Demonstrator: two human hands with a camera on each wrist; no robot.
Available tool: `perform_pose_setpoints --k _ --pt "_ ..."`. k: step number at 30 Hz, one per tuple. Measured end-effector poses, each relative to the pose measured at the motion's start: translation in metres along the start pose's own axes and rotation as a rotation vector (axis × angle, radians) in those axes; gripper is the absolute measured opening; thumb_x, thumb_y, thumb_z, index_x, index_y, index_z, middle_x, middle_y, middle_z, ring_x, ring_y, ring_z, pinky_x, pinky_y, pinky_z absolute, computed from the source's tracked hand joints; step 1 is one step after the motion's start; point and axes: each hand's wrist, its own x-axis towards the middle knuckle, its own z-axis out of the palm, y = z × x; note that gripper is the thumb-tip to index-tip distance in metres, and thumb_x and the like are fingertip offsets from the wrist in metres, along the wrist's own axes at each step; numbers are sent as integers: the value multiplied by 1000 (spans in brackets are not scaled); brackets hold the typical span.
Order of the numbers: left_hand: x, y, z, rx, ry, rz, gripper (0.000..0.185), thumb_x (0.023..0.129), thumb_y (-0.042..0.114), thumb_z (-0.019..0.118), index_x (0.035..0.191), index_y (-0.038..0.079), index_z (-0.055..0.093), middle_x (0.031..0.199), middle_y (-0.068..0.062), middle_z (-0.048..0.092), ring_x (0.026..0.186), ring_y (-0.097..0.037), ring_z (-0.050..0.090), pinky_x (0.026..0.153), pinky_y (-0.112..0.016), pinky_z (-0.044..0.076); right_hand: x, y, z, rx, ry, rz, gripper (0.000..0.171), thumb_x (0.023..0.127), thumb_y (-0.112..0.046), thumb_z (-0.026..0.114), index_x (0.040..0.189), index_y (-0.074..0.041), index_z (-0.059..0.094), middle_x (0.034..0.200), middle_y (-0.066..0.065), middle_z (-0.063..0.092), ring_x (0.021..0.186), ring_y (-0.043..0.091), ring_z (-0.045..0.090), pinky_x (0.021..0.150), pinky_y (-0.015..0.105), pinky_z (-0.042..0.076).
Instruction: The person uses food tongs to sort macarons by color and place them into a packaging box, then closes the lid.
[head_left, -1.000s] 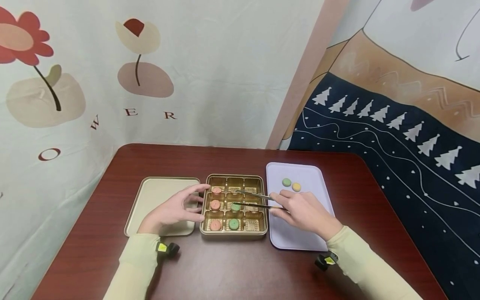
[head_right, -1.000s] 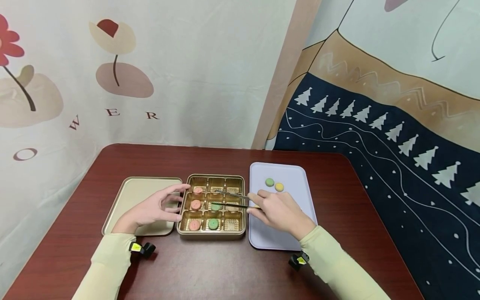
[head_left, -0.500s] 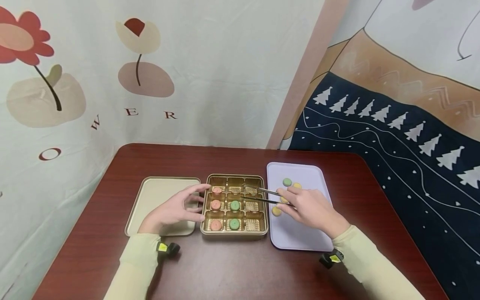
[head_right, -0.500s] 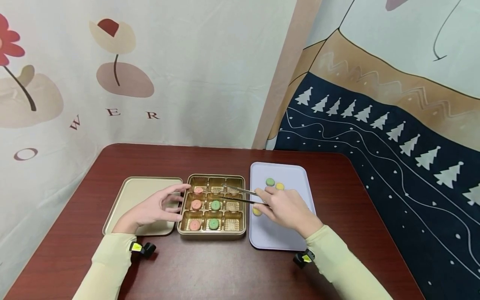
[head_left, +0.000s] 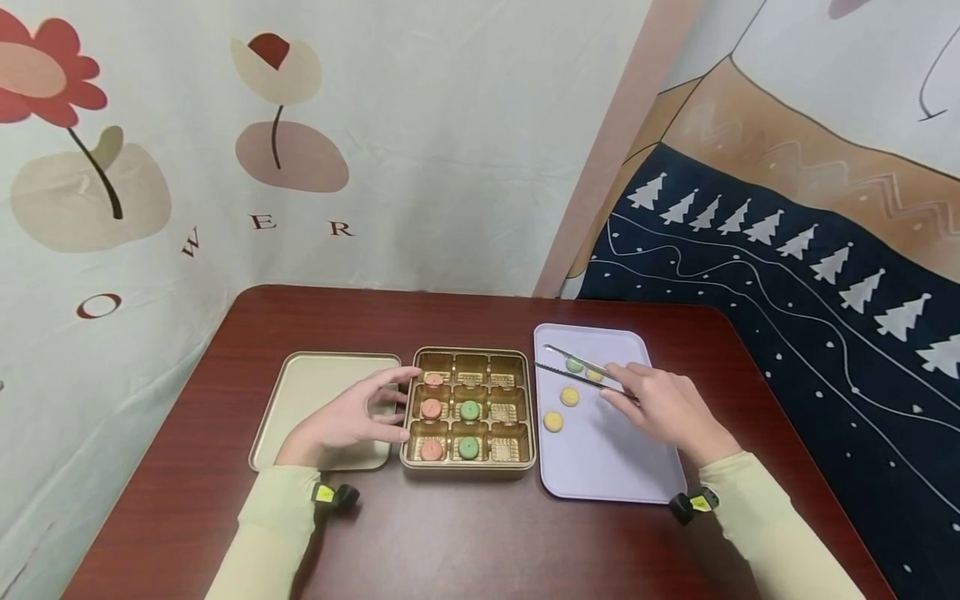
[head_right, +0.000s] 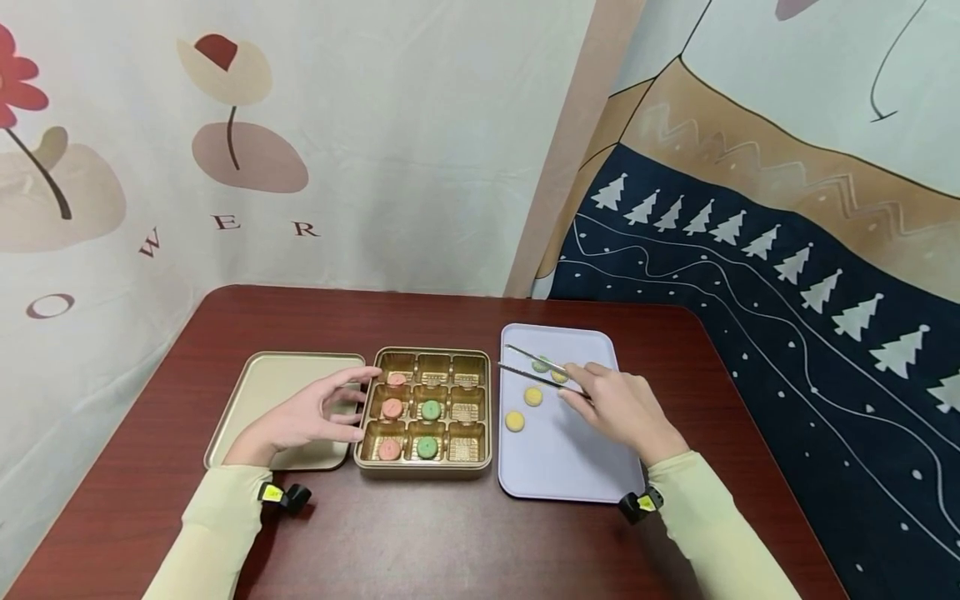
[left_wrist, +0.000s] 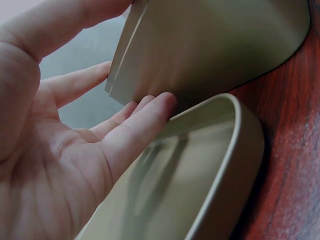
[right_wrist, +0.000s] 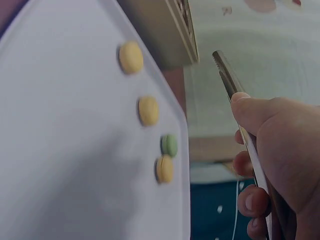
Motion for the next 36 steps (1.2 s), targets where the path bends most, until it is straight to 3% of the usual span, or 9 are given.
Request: perform_pose_setpoints --k 6,14,20,27,36 --pt "0 0 0 1 3 -3 101 79 2 90 162 2 32 155 -26 43 135 -49 49 111 -50 53 -4 20 7 5 -30 77 53 97 -40 75 141 -10 68 106 10 76 76 18 57 59 29 50" --pt "0 -1 0 1 3 1 100 79 2 90 162 2 32 156 -25 42 136 -49 48 111 -51 53 -8 37 17 17 -71 125 57 98 -40 74 144 -8 64 128 19 72 90 25 64 73 44 63" --pt "0 -1 0 8 10 -8 100 79 1 90 162 3 33 157 -24 42 136 -48 48 111 -51 53 -9 42 20 29 -97 152 56 98 -38 74 143 -6 65 124 19 73 86 24 61 68 37 56" --pt "1 -1 0 -1 8 0 99 79 -1 89 161 2 34 158 -24 40 137 -49 47 111 -48 53 -10 46 24 35 -142 183 57 99 -39 73 143 -5 64 127 22 71 89 25 61 71 42 60" --pt "-1 -1 0 13 2 -9 97 81 2 88 162 5 34 159 -24 37 137 -48 48 112 -48 53 -6 46 27 21 -177 197 58 98 -41 74 143 -4 64 126 20 72 89 25 63 69 40 60"
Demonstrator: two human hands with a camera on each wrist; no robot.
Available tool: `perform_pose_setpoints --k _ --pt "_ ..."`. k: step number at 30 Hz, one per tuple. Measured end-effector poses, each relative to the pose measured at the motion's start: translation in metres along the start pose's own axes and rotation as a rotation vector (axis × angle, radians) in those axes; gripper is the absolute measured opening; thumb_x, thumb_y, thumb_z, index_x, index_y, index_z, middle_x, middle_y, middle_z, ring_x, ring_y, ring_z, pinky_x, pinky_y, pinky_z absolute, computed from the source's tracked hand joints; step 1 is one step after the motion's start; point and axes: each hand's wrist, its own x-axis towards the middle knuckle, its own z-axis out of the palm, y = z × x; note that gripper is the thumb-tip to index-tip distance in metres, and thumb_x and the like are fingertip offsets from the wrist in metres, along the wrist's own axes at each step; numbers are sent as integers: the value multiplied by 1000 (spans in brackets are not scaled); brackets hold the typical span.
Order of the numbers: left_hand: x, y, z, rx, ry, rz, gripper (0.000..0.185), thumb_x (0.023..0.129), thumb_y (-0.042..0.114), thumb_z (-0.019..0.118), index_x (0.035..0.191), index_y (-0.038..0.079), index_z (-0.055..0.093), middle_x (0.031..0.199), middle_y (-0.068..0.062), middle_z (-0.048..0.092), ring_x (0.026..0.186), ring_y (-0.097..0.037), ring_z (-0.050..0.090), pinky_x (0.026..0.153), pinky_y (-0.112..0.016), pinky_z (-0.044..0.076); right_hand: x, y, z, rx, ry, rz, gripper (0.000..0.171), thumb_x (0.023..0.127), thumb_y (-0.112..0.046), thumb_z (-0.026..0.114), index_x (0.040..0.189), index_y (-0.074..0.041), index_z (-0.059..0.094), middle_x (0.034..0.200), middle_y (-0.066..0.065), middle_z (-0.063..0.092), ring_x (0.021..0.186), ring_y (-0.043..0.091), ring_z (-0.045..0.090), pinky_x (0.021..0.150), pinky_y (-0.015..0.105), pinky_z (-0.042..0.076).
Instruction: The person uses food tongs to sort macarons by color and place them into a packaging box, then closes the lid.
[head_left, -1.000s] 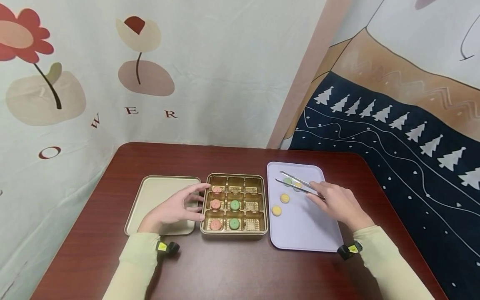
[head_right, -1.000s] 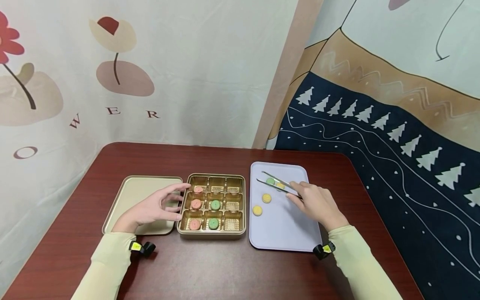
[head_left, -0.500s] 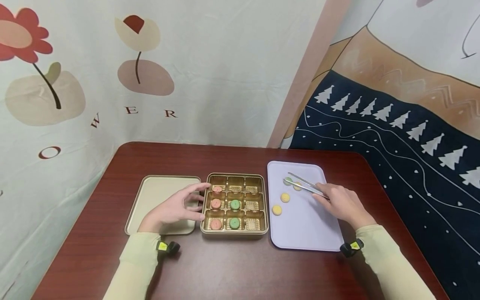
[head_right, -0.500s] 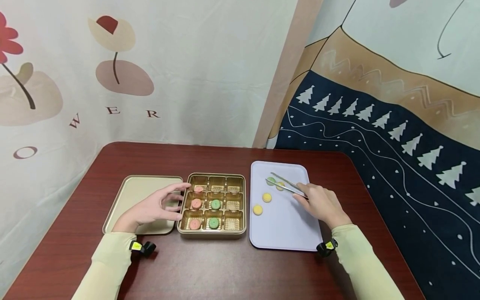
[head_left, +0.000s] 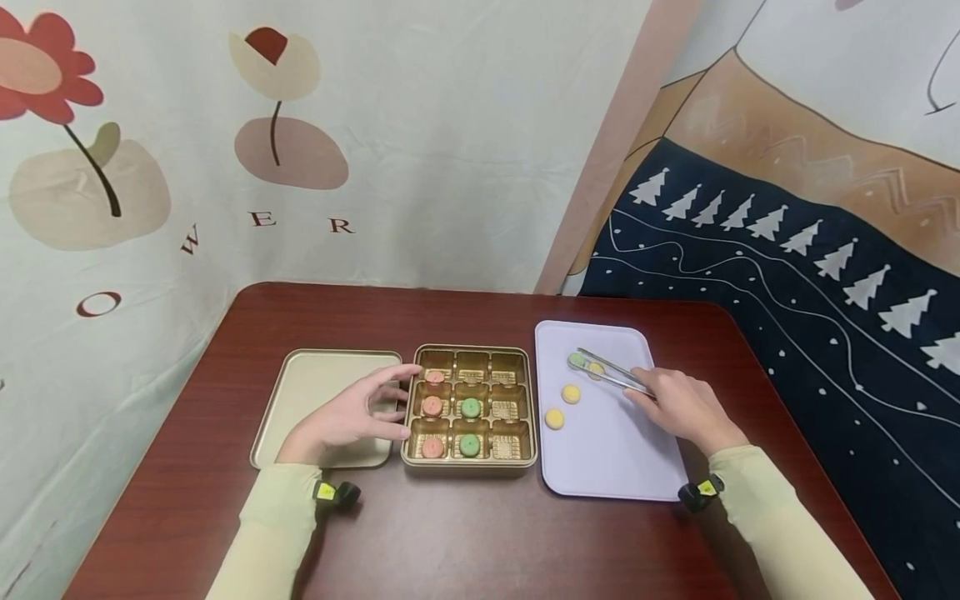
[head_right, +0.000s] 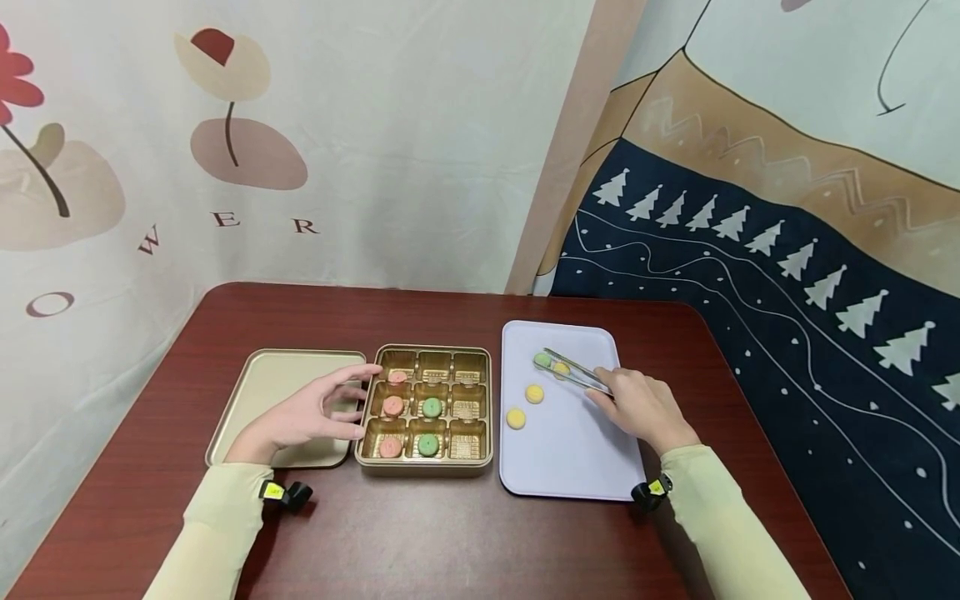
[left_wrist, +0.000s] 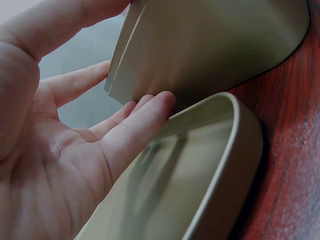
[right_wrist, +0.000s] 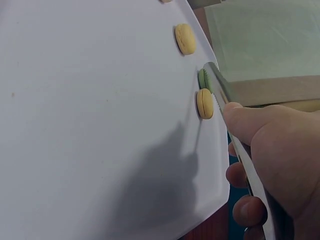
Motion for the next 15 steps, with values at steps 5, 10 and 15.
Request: perform_pose_setpoints --k 5,10,15 --pt "1 -1 -1 13 3 9 98 80 2 89 161 4 34 160 -23 36 136 -46 49 111 -47 53 3 -2 -1 -9 -17 6 57 98 -40 74 141 -4 66 124 19 73 87 23 62 66 37 58" --pt "0 -1 0 8 -2 9 97 81 2 89 161 4 34 160 -24 36 136 -49 48 111 -47 54 4 -4 -1 -24 -26 0 55 97 -39 75 139 -4 67 117 18 75 80 20 59 60 30 52" --pt "0 0 0 9 -4 6 97 81 1 88 162 4 33 161 -24 35 137 -50 48 112 -47 53 5 -6 -1 -30 -23 2 54 97 -39 75 138 -4 68 116 18 75 79 20 59 59 30 51"
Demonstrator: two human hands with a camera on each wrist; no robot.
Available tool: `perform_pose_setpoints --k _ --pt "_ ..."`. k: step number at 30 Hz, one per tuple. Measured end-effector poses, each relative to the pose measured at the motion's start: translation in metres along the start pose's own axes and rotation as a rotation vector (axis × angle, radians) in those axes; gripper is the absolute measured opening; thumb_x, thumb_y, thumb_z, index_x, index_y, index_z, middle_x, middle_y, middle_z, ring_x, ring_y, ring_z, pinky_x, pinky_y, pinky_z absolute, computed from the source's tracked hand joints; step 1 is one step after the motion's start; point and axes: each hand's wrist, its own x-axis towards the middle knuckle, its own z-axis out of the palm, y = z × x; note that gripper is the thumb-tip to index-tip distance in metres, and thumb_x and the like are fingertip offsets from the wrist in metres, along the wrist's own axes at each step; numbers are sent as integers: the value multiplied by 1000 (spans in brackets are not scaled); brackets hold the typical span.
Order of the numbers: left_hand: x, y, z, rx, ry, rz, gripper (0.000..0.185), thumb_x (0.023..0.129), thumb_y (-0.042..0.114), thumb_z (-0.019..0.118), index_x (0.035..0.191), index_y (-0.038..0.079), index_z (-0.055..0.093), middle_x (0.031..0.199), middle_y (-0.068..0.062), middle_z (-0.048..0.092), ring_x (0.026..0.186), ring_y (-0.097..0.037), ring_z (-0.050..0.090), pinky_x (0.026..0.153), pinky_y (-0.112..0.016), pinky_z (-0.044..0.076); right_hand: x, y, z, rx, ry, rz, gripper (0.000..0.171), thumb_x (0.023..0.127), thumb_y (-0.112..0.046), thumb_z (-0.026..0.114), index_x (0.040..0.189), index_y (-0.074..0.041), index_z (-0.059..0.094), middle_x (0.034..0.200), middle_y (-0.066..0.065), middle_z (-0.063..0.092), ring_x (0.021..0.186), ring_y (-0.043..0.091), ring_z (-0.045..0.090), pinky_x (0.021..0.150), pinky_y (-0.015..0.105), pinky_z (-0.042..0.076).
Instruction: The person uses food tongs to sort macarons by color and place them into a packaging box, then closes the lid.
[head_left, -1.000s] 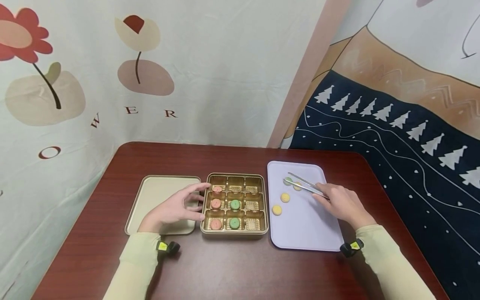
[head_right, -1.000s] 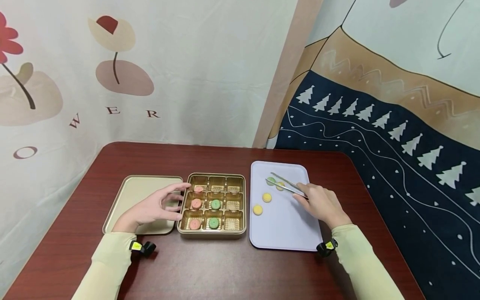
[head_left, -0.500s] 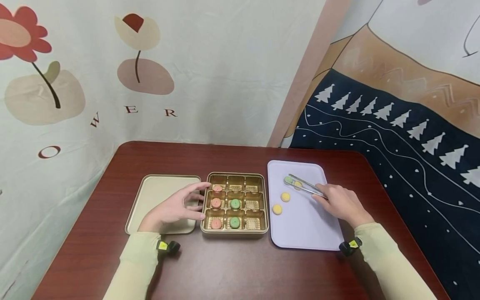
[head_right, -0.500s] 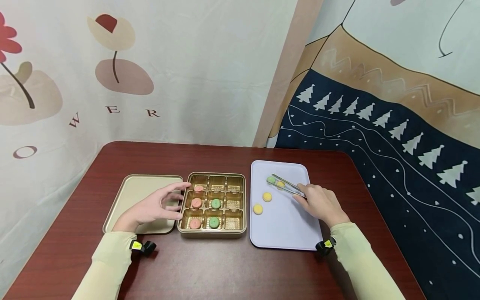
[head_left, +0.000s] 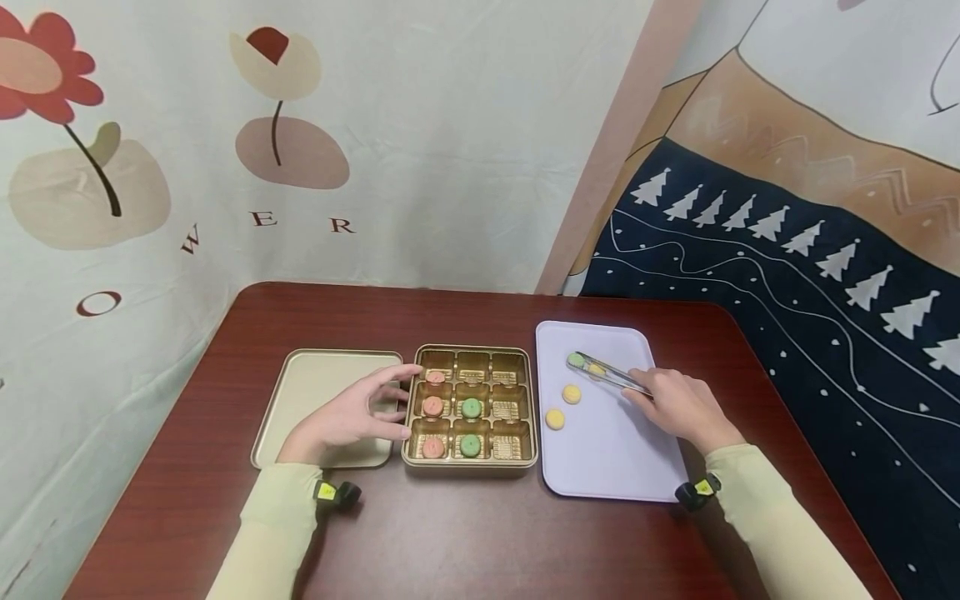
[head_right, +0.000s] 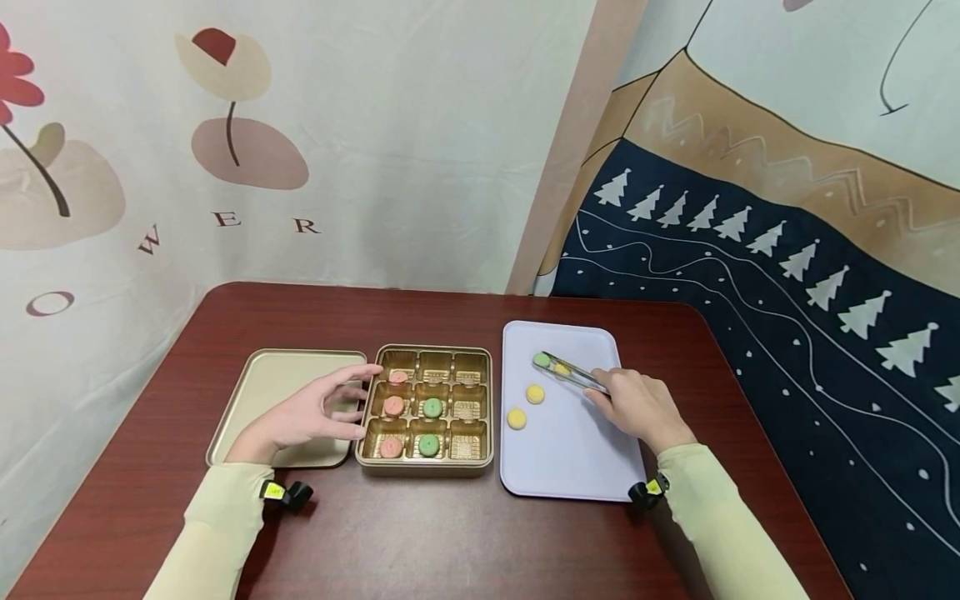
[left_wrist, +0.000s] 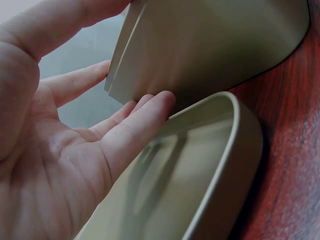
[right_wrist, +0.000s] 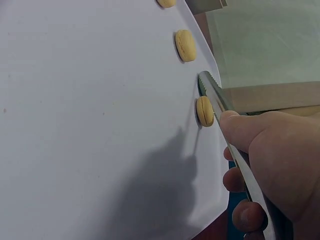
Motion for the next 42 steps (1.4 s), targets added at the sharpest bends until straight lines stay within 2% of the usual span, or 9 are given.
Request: perform_pose_setpoints --k 9,21,28,37,42 --pt "1 -1 1 6 16 7 99 80 0 89 161 2 33 157 -24 43 135 -48 49 110 -49 54 -2 1 1 7 4 4 55 97 -40 75 138 -5 68 119 18 75 80 20 60 60 30 52" --pt "0 -2 2 1 9 7 100 79 0 89 161 1 32 157 -25 42 134 -48 49 110 -49 54 -7 1 2 13 27 8 56 97 -41 75 140 -6 67 122 18 74 84 22 62 65 34 56" --pt "1 -2 3 -12 5 -3 99 80 0 89 161 2 33 158 -26 40 135 -49 48 111 -49 54 -8 2 -2 32 62 -2 55 98 -39 74 142 -6 66 118 17 74 82 21 59 61 30 50" --pt "1 -2 2 -1 9 5 99 80 1 89 161 2 32 157 -25 42 134 -48 49 110 -48 55 -6 -3 -19 47 120 -8 56 100 -40 71 143 -5 64 119 18 74 88 26 61 75 45 63" --pt "0 -1 0 6 12 7 99 80 2 89 161 2 33 157 -24 41 135 -46 50 110 -48 54 -3 -6 -26 26 153 -32 52 100 -39 72 140 -6 67 110 15 75 83 24 60 67 38 59"
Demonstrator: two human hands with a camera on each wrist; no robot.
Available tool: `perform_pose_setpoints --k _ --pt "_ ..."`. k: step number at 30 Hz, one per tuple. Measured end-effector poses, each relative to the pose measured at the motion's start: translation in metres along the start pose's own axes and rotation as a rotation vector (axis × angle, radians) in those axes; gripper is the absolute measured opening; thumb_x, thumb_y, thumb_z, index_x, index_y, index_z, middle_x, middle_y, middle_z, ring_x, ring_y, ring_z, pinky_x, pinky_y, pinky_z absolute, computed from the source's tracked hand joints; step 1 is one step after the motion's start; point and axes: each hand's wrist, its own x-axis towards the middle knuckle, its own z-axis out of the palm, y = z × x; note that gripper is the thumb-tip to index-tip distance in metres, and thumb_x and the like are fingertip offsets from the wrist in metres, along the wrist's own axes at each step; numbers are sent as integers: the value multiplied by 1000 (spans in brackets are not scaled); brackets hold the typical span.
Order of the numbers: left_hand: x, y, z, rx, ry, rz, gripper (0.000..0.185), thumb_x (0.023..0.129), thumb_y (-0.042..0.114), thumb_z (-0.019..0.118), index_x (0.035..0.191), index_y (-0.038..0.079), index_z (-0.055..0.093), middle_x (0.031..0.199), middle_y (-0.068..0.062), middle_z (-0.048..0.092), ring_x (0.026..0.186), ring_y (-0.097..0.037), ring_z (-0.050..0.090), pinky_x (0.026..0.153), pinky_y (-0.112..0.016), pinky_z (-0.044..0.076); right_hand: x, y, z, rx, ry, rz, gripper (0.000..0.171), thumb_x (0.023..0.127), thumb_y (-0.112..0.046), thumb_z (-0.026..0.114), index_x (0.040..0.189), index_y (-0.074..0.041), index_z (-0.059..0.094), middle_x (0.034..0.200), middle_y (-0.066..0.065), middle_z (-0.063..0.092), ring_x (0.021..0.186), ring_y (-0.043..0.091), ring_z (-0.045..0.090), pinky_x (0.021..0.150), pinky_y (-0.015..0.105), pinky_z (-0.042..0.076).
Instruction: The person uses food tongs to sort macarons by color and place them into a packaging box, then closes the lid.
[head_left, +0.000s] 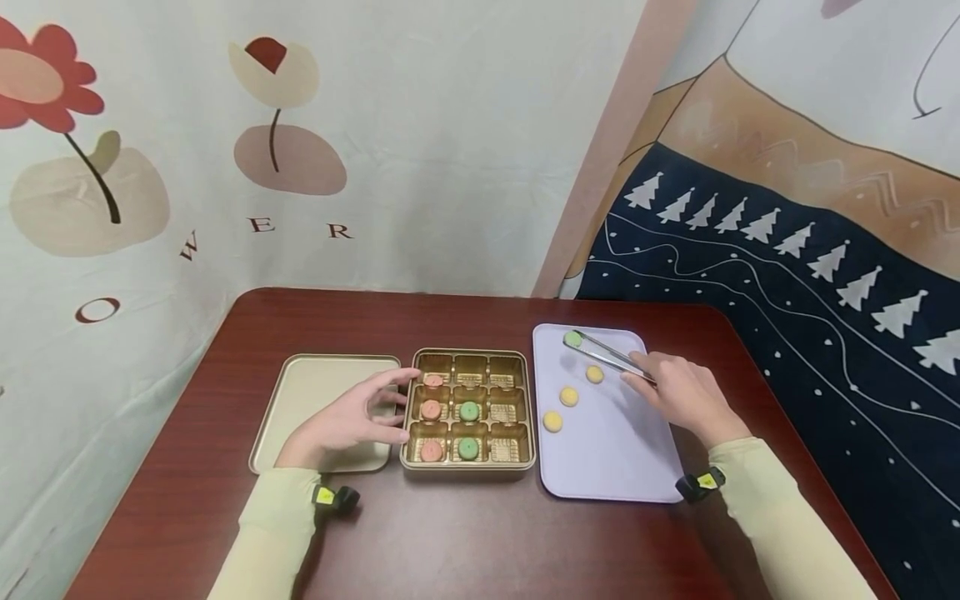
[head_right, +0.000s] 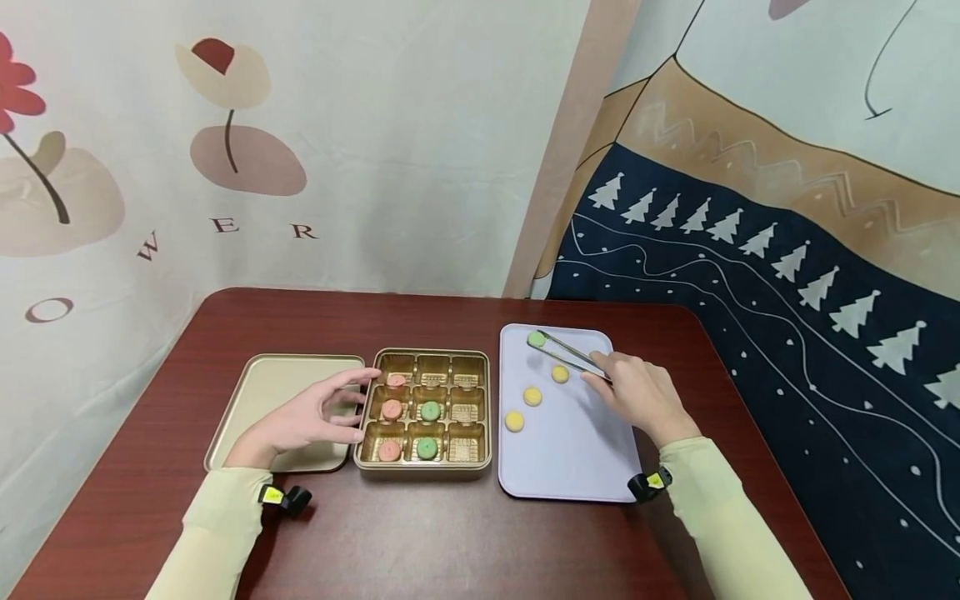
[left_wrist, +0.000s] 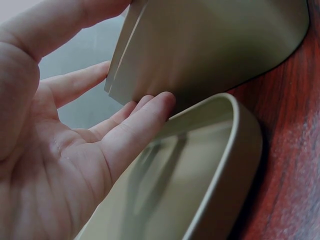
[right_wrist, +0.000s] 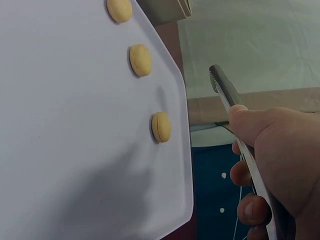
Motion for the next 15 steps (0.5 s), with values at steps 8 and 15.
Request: perform_pose_setpoints --k 8,15 --pt "1 -1 0 -16 -2 2 100 80 2 89 161 0 31 156 -26 42 134 -45 50 110 -46 55 6 -17 -1 19 5 -42 51 99 -39 73 140 -9 67 106 11 76 80 21 59 63 31 52" --pt "1 -1 0 -10 -5 -7 100 79 3 90 162 4 33 159 -22 39 137 -47 49 111 -46 54 20 -50 5 26 52 -185 41 96 -37 78 130 -14 72 82 -3 67 70 14 53 54 25 45"
